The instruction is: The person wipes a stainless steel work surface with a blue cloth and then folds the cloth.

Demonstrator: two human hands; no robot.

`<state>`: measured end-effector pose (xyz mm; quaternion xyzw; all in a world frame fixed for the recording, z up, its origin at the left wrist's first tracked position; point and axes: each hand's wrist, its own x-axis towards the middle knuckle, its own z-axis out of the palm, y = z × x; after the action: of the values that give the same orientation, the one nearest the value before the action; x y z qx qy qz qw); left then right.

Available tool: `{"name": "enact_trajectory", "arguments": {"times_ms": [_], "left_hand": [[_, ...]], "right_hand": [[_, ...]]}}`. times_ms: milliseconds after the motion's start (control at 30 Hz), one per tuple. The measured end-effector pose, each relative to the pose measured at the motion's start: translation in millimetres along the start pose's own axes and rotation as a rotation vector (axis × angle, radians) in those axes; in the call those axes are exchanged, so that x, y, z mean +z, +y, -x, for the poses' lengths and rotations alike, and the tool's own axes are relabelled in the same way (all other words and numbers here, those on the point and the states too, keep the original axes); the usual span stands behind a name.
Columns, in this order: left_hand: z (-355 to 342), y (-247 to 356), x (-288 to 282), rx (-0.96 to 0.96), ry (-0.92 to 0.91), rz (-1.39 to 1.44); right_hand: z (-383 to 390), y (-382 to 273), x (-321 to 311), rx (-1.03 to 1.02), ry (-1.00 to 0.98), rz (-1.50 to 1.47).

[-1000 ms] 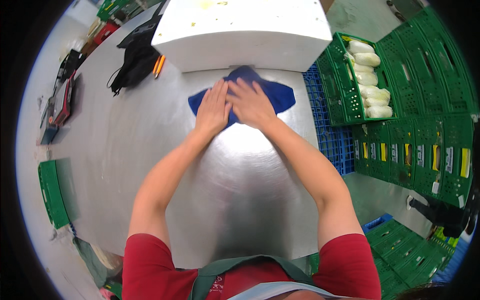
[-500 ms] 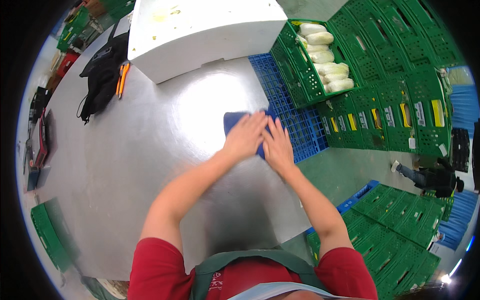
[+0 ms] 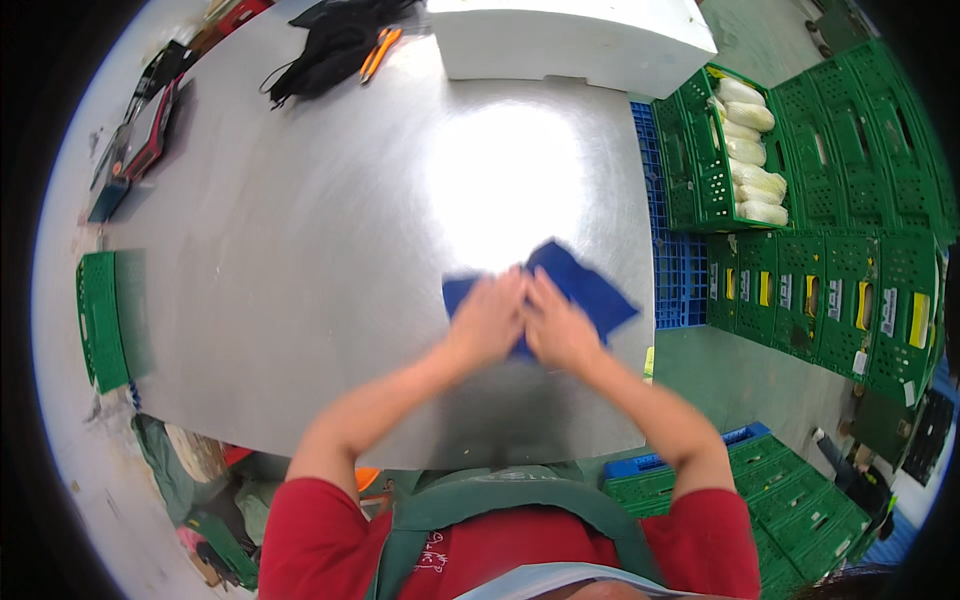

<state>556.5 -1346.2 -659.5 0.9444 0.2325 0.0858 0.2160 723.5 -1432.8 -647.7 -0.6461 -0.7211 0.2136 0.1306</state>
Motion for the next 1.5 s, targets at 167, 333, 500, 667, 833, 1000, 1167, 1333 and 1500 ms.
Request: {"name": "enact_trajectory", "arguments": {"times_ms": [167, 333, 500, 667, 833, 1000, 1167, 1333, 1500], "left_hand": [[-129.5, -88.8, -29.8, -0.016, 0.211, -0.085], [-33.1, -39.1, 6.5, -0.039, 0.284, 0.048], [138.6, 58.5, 42.5, -0.149, 0.08, 0.101], [258.2, 95.2, 25.4, -0.403, 0.145, 0.055], [336.3, 66.4, 2.8, -0.592, 0.269, 0.065], [427.7, -5.5, -29.0, -0.653, 0.376, -0.014], [535.0, -98.5, -67.6, -0.651, 0.433, -0.01], [645.3, -206.1, -122.3, -0.646, 0.486, -0.087], [721.7, -281.4, -168.0, -0.694, 0.496, -0.126]], "right_hand": [[-131.8, 63.3, -39.4, -0.08, 0.362, 0.254], [-52.1, 25.0, 3.8, -0.16, 0.258, 0.216], [95.8, -71.0, 46.9, -0.25, -0.055, 0.169], [110.7, -134.2, 79.8, -0.531, -0.162, 0.207], [61.2, -214.2, 114.4, -0.68, -0.327, 0.182], [8.6, -315.3, 178.5, -0.722, -0.38, 0.279], [-44.7, -443.7, 242.2, -0.711, -0.34, 0.29], [-121.4, -579.4, 305.5, -0.766, -0.28, 0.299], [-181.4, -673.0, 352.6, -0.797, -0.315, 0.283]]}}
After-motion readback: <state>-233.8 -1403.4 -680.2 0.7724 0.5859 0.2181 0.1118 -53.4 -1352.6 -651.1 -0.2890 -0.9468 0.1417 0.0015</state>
